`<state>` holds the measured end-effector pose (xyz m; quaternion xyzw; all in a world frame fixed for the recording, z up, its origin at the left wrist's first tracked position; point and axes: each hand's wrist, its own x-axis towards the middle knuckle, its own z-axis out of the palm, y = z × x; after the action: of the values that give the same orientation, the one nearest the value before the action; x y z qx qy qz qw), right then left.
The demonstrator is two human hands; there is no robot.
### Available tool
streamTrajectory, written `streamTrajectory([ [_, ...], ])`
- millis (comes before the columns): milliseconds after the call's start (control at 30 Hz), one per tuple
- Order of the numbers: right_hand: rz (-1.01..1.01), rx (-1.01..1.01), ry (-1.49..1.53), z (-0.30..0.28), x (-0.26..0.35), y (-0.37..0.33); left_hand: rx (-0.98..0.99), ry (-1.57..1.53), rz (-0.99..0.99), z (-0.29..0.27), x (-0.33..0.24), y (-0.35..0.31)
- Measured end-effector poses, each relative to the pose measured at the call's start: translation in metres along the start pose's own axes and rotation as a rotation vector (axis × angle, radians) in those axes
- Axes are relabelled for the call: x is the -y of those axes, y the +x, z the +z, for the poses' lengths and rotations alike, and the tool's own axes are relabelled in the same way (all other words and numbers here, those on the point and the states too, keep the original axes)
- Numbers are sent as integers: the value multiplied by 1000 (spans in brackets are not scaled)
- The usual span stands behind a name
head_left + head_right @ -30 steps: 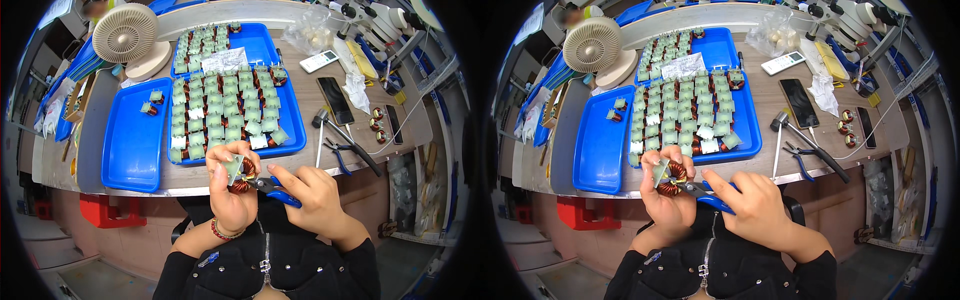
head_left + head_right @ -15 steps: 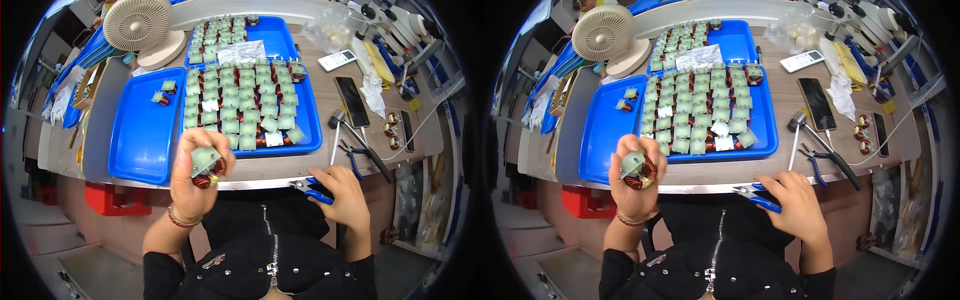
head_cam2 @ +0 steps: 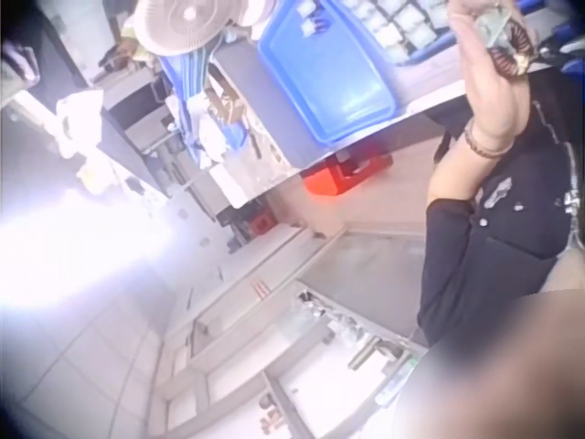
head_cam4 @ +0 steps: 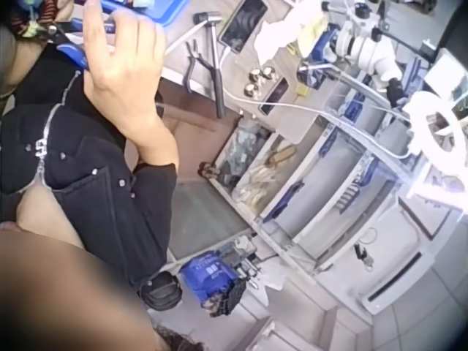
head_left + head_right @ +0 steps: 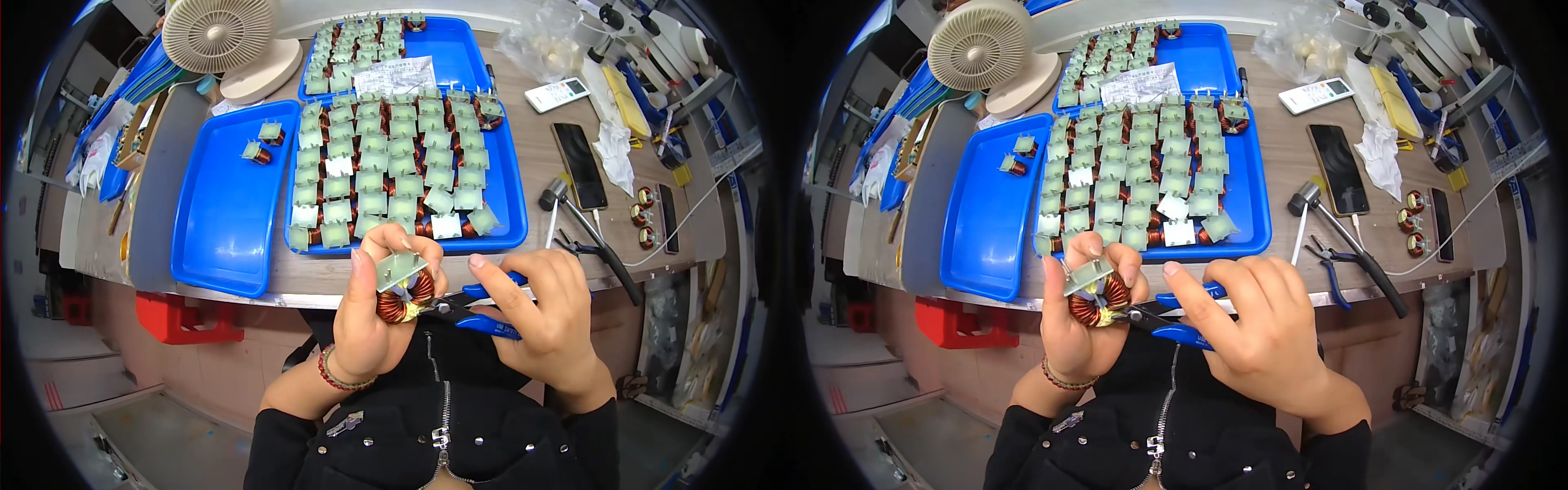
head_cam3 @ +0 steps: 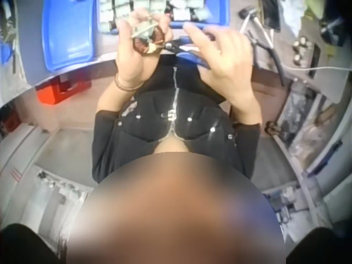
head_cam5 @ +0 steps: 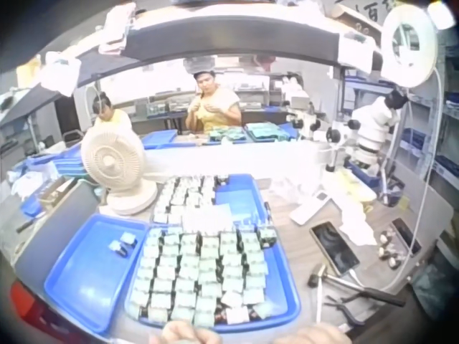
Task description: The person assembles small electronic components, likely transformers, at a workbench. They use a hammer to tap the components, a white stick to adjust internal parts, and pliers to trim wires. The person handles the components one by one, placing them into a blue tray after processing.
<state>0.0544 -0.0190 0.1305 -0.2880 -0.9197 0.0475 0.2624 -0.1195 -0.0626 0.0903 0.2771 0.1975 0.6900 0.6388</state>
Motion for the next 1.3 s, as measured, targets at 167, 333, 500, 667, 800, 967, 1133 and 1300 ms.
streamTrajectory([
  [167,-25,12,-68,-2,-2,1,-99,128,-18,9,1,3],
  [333,14,70,-26,-5,1,1,-117,149,-25,10,3,2],
  [500,118,149,94,-14,9,2,5,152,108,2,5,0],
  [667,181,194,202,-7,17,-5,-91,251,216,10,6,-1],
  [800,189,187,235,-7,18,-6,-100,306,289,10,7,-1],
  [967,216,172,279,-6,20,-7,-65,225,320,8,8,-3],
  [1133,220,169,270,-5,24,-7,-58,246,371,7,9,-4],
  [1300,186,201,209,-10,25,-5,-54,303,393,5,8,-7],
])
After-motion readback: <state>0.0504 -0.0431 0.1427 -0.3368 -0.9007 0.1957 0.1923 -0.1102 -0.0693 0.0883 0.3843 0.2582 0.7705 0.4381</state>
